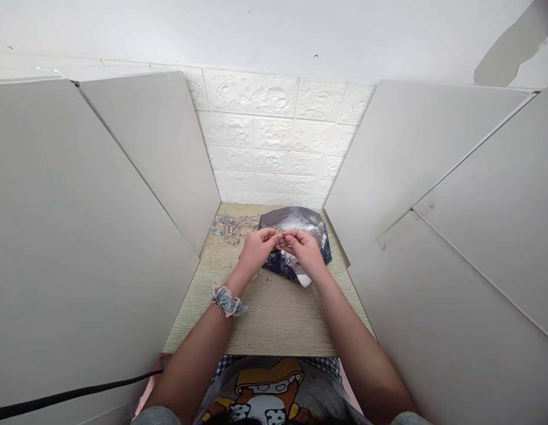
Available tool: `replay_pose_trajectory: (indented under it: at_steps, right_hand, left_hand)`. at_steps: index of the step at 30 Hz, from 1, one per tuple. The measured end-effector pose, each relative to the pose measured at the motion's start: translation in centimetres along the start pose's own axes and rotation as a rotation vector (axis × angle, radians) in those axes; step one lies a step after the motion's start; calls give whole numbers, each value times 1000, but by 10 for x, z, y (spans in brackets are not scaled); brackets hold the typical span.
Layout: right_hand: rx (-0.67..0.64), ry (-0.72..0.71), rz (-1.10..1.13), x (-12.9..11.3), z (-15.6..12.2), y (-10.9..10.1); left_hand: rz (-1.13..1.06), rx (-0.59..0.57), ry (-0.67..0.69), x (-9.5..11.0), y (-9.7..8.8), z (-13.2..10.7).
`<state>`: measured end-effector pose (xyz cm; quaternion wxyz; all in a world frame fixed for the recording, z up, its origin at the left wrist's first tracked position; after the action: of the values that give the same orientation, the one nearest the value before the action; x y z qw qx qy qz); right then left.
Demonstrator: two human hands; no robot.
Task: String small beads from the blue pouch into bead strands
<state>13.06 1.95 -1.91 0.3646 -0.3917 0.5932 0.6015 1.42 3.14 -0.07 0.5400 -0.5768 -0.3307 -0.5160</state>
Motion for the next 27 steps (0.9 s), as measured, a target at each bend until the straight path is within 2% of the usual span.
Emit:
replay_pose_trajectory:
  at_steps: [7, 15, 22, 27]
  right_hand:
    - [18, -38, -28, -6, -4, 4]
    - [13, -119, -96, -9, -5, 4]
    - [-22, -320, -522, -23, -9, 1]
    - [-27, -441, -676, -30, -13, 3]
  left_hand:
    - [-65, -7, -27, 0, -1, 1]
    - [-214, -115, -113, -7, 4, 2]
    - [-196, -201, -127, -8, 3, 1]
    - [-155, -215, -147, -7, 1, 1]
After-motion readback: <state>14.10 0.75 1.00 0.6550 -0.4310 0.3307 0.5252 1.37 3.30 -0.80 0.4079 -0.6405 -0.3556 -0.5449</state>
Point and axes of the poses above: each hand's wrist, its own z-axis towards the middle knuckle, its own y-axis out of the palm, x = y × z, the point moved 5 cm from there along z, towards the middle knuckle, and after that the axes turned 10 degrees about z, right-handed, at the moved point
